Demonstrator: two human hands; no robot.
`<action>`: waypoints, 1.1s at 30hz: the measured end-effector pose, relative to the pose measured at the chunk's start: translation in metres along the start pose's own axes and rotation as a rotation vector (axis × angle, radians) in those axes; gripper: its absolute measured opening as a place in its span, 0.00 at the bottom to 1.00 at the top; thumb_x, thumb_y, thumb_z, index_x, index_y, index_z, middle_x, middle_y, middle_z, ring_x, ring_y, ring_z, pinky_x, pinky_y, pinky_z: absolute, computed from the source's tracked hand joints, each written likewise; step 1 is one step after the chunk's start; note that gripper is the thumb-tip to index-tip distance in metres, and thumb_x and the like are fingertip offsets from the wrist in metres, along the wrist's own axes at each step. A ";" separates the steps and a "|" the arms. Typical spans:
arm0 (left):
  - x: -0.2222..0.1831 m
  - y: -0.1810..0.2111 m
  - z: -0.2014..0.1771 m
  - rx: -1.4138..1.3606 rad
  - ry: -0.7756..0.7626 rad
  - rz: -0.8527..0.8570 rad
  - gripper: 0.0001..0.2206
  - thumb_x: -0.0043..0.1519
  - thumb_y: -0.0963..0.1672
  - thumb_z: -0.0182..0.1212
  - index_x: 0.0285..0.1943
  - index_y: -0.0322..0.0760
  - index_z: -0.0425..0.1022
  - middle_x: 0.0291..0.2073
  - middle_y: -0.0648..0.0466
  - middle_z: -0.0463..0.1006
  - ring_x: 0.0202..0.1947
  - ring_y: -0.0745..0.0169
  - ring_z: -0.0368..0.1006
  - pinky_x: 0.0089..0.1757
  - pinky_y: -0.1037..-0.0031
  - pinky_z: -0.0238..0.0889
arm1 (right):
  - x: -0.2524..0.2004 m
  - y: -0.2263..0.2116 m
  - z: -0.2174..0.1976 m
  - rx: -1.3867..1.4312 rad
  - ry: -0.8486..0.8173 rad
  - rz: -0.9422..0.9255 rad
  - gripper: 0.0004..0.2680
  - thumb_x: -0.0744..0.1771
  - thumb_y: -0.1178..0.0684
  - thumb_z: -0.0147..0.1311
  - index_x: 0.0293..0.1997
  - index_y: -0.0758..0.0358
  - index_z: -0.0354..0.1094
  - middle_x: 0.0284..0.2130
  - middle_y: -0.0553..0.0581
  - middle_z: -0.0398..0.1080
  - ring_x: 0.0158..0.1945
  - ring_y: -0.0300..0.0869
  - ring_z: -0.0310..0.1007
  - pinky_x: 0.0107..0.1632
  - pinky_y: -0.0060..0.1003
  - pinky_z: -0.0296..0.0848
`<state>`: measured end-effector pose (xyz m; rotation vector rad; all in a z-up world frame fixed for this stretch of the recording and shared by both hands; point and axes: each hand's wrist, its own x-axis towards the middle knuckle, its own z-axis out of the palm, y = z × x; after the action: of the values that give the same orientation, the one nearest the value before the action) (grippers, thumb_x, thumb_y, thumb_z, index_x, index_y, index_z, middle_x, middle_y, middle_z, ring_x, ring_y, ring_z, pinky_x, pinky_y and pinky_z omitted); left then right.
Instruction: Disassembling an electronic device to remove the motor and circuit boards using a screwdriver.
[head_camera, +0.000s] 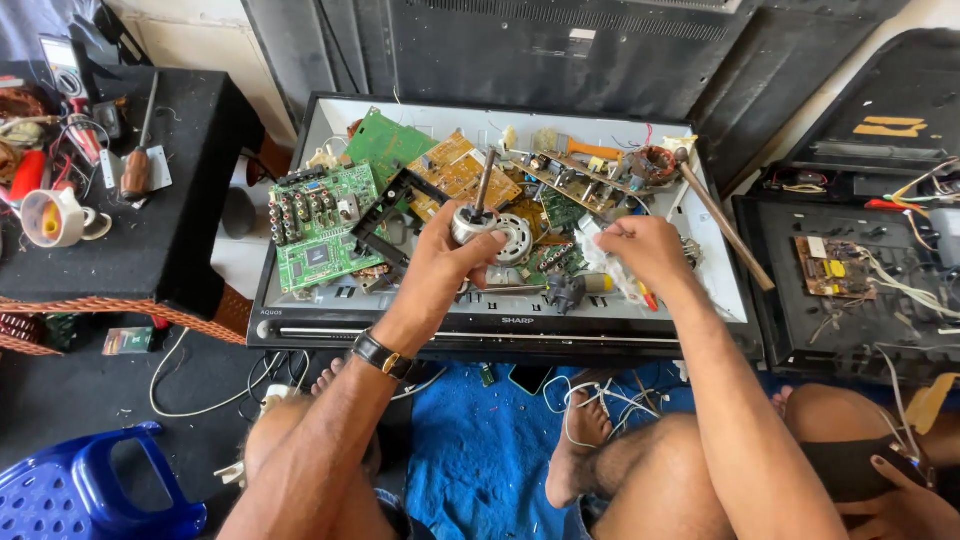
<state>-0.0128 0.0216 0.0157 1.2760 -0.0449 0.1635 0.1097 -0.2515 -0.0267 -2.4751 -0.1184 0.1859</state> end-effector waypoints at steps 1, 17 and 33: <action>0.000 -0.001 -0.001 -0.002 0.000 -0.002 0.17 0.60 0.42 0.66 0.54 0.24 0.70 0.23 0.47 0.73 0.18 0.64 0.69 0.26 0.73 0.68 | 0.001 0.002 -0.002 -0.001 -0.001 0.002 0.09 0.62 0.44 0.60 0.38 0.54 0.80 0.33 0.62 0.78 0.47 0.60 0.77 0.50 0.50 0.72; 0.000 0.002 0.002 0.000 -0.006 -0.049 0.19 0.61 0.41 0.63 0.57 0.21 0.68 0.24 0.48 0.72 0.18 0.64 0.68 0.27 0.72 0.67 | -0.006 -0.008 -0.027 1.142 -0.036 0.026 0.04 0.70 0.54 0.54 0.38 0.58 0.69 0.15 0.44 0.49 0.09 0.31 0.50 0.14 0.26 0.55; 0.000 -0.002 0.004 -0.053 -0.020 -0.062 0.17 0.61 0.42 0.63 0.55 0.24 0.69 0.24 0.48 0.74 0.17 0.66 0.68 0.26 0.73 0.68 | 0.017 0.009 -0.016 1.352 -0.127 0.000 0.04 0.71 0.54 0.50 0.39 0.55 0.69 0.14 0.42 0.50 0.08 0.33 0.51 0.14 0.30 0.55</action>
<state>-0.0121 0.0172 0.0154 1.2249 -0.0262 0.0953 0.1298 -0.2659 -0.0215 -1.1170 -0.0205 0.2933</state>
